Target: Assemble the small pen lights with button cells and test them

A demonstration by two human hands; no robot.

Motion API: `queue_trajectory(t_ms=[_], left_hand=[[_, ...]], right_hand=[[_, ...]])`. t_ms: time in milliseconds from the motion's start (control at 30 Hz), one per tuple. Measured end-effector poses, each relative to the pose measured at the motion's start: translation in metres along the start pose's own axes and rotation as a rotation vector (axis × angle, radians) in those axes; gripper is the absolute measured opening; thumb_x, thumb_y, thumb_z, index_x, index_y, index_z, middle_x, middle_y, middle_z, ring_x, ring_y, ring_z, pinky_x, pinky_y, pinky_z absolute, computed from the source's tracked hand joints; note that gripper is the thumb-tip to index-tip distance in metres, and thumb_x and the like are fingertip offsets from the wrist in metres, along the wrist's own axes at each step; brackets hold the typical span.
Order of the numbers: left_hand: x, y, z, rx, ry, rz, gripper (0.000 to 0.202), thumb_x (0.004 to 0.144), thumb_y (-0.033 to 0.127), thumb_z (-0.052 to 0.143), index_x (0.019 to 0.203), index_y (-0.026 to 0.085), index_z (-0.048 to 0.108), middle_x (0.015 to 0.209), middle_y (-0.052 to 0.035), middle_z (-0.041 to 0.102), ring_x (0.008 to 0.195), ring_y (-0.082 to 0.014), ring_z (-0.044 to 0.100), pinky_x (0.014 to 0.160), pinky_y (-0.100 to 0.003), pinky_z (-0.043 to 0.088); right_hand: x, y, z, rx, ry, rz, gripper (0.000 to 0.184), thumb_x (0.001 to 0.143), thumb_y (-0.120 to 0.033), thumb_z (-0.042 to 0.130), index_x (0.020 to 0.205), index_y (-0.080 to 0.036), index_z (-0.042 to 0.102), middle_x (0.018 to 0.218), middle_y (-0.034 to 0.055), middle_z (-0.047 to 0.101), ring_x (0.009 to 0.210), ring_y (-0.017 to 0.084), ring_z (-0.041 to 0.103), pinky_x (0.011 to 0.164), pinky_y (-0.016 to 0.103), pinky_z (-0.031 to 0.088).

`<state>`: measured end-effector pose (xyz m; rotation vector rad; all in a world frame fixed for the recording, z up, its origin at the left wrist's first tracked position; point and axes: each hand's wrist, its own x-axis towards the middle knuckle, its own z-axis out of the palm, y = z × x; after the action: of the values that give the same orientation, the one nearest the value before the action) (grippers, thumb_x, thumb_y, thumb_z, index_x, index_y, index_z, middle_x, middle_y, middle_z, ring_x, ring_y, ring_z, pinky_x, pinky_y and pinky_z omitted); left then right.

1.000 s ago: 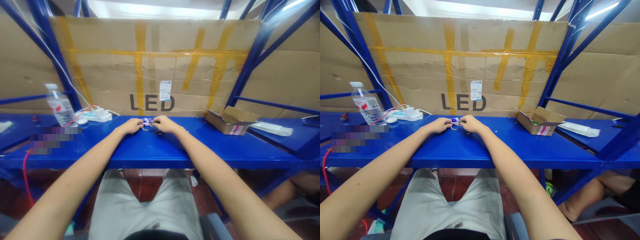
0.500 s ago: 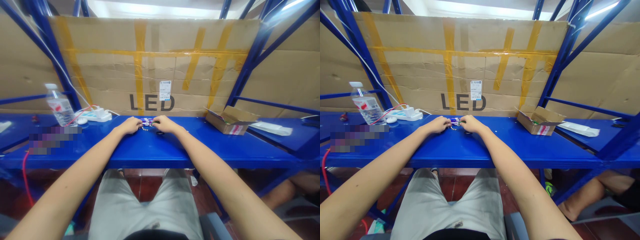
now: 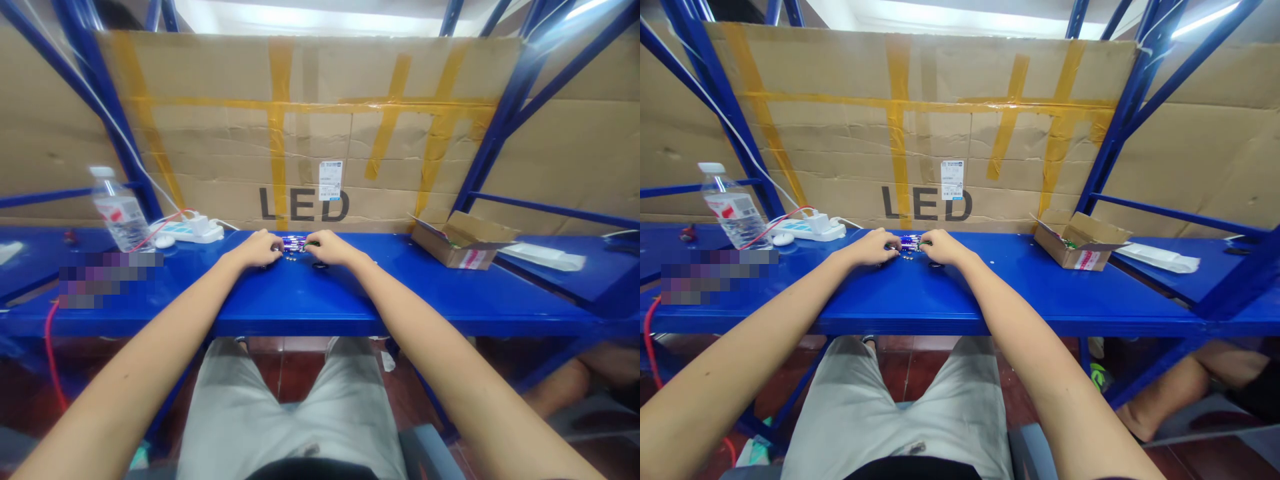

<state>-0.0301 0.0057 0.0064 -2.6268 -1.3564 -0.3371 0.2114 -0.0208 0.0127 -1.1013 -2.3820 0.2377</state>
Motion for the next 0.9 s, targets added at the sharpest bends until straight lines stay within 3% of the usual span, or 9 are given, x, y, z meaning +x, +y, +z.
queue_trajectory(t_ms=[267,667,900], left_hand=[[0.0008,-0.0036,0.0027,-0.062,-0.039,0.035,0.023,0.084,0.028,0.057,0.094,0.025,0.077,0.099,-0.0049,0.075,0.098,-0.0265,0.056,0.088,-0.036,0.042],[-0.0004,-0.0005,-0.0013,-0.163,-0.05,0.068,0.025,0.085,0.036,0.062,0.104,0.028,0.078,0.108,-0.0032,0.074,0.103,-0.0255,0.056,0.096,-0.037,0.041],[-0.0004,0.0018,-0.0021,-0.191,-0.062,0.107,0.025,0.085,0.032,0.063,0.104,0.029,0.079,0.11,-0.003,0.074,0.105,-0.0252,0.056,0.101,-0.039,0.04]], right_hand=[[0.0005,-0.0012,-0.0007,0.001,0.004,0.01,0.019,0.088,-0.017,0.051,0.071,-0.015,0.061,0.07,0.0013,0.061,0.068,0.014,0.048,0.065,0.027,0.03],[0.0011,0.0012,0.0004,0.017,-0.017,0.005,0.02,0.089,-0.019,0.05,0.074,-0.015,0.064,0.073,0.0019,0.063,0.069,0.013,0.047,0.066,0.028,0.031],[0.0012,0.0017,0.0011,0.014,-0.021,0.011,0.02,0.088,-0.018,0.05,0.074,-0.015,0.063,0.073,0.0019,0.063,0.069,0.013,0.048,0.066,0.028,0.031]])
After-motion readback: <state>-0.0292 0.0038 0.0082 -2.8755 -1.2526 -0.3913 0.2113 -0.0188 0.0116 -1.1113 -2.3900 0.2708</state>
